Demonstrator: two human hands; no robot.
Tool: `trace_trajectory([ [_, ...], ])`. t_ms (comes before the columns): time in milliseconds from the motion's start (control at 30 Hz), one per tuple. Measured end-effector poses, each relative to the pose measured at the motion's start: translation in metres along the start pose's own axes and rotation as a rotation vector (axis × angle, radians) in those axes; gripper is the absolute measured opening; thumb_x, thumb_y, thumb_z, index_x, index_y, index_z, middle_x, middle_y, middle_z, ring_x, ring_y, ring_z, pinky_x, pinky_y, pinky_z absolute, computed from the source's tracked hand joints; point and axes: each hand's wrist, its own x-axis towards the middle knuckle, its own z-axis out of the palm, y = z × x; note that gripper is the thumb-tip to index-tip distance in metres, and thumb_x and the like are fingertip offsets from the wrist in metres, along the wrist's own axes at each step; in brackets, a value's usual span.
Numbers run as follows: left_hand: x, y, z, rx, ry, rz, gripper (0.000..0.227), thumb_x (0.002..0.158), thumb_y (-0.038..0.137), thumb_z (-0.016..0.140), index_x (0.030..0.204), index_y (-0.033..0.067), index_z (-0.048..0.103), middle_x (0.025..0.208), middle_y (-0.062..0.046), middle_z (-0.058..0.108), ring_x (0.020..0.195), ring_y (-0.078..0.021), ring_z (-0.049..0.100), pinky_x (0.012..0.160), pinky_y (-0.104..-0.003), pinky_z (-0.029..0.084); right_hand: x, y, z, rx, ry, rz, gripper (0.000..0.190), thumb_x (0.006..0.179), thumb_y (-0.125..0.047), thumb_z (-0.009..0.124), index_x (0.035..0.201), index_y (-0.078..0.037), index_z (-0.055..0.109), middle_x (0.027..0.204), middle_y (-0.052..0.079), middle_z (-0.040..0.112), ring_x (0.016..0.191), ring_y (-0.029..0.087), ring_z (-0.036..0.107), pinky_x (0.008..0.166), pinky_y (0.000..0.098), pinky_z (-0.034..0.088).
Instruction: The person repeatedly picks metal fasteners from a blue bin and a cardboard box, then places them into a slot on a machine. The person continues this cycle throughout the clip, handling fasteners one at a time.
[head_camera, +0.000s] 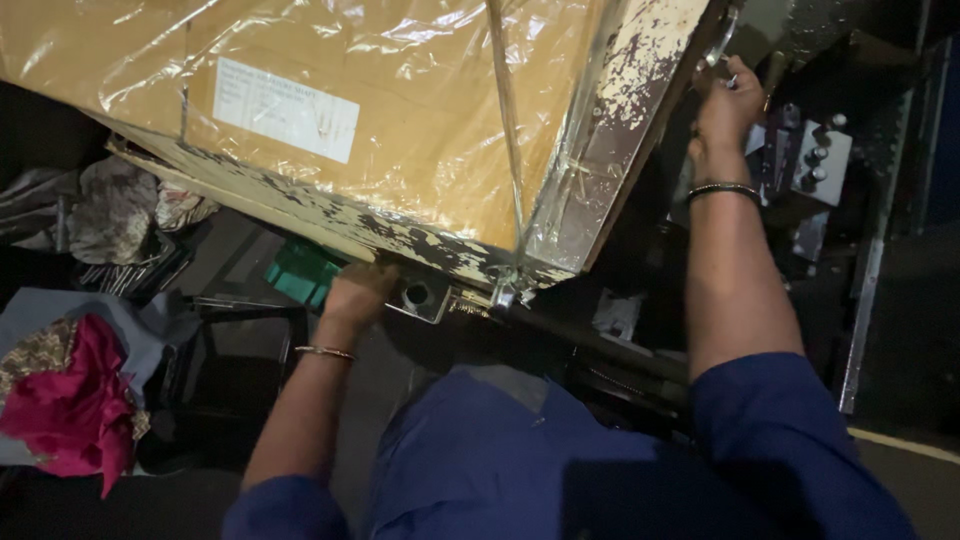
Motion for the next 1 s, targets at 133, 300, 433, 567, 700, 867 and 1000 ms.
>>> trace_trajectory([
  [133, -0.001, -0.024, -0.006, 0.116, 0.213, 0.373, 0.056, 0.060, 0.022, 0.072, 0.116, 0.0229, 0.069, 0.098, -0.009, 0.073, 0.093, -0.0316, 0.070, 0.082, -0.045, 0.053, 0.003, 0.006, 0.009, 0.077, -0.030, -0.061, 0.041, 0.100, 0.000, 0.058, 0.140, -0.006, 0.062, 0.109, 0.011, 0.076, 0.072, 0.010, 0.070, 0.046, 0.0227, 0.047],
  [300, 0.001, -0.028, 0.012, 0.169, 0.361, 0.270, 0.009, 0.092, 0.023, 0.059, 0.098, 0.0212, 0.066, 0.088, -0.005, 0.072, 0.087, -0.0269, 0.071, 0.084, -0.046, 0.055, 0.004, 0.009, 0.010, 0.041, -0.021, -0.023, 0.040, 0.097, -0.003, 0.056, 0.136, -0.010, 0.061, 0.106, 0.006, 0.077, 0.068, 0.009, 0.070, 0.042, 0.0222, 0.043],
  [433, 0.012, 0.017, 0.024, -0.133, 0.279, -0.224, 0.024, 0.100, 0.036, 0.056, 0.101, 0.0140, 0.066, 0.080, -0.011, 0.072, 0.071, -0.0338, 0.072, 0.060, -0.050, 0.056, 0.019, 0.004, -0.002, 0.058, -0.058, -0.077, 0.035, 0.097, -0.001, 0.057, 0.130, -0.007, 0.066, 0.107, 0.006, 0.072, 0.074, 0.012, 0.069, 0.048, 0.0240, 0.050],
  [567, 0.046, 0.050, 0.007, -0.367, 0.082, -0.567, 0.026, 0.097, 0.032, 0.055, 0.107, 0.0142, 0.071, 0.098, -0.016, 0.076, 0.089, -0.0369, 0.074, 0.072, -0.050, 0.059, 0.051, -0.005, -0.014, 0.171, -0.102, -0.127, 0.027, 0.100, 0.001, 0.066, 0.126, -0.003, 0.070, 0.111, 0.009, 0.071, 0.090, 0.017, 0.069, 0.071, 0.0271, 0.059],
  [700, 0.055, 0.058, -0.013, -0.435, -0.037, -0.575, 0.028, 0.092, 0.034, 0.058, 0.106, 0.0166, 0.075, 0.106, -0.014, 0.075, 0.097, -0.0348, 0.073, 0.076, -0.048, 0.059, 0.062, -0.006, -0.019, 0.304, -0.191, -0.098, 0.019, 0.101, -0.001, 0.067, 0.121, 0.000, 0.069, 0.115, 0.012, 0.076, 0.102, 0.021, 0.077, 0.088, 0.0325, 0.068],
  [867, 0.033, 0.058, -0.018, -0.286, 0.076, -0.431, 0.025, 0.093, 0.025, 0.057, 0.112, 0.0152, 0.070, 0.101, -0.014, 0.076, 0.088, -0.0361, 0.075, 0.067, -0.050, 0.059, 0.062, -0.005, -0.016, 0.360, -0.191, -0.148, 0.019, 0.101, 0.001, 0.066, 0.119, 0.005, 0.070, 0.114, 0.014, 0.075, 0.100, 0.024, 0.075, 0.089, 0.0360, 0.065],
  [1000, 0.007, 0.051, -0.036, -0.088, 0.219, -0.250, 0.018, 0.100, 0.028, 0.059, 0.097, 0.0150, 0.071, 0.093, -0.010, 0.074, 0.081, -0.0328, 0.074, 0.063, -0.047, 0.058, 0.047, 0.004, -0.011, 0.198, -0.118, -0.218, 0.024, 0.097, 0.002, 0.070, 0.121, 0.004, 0.072, 0.114, 0.009, 0.076, 0.102, 0.019, 0.074, 0.090, 0.0316, 0.063],
])
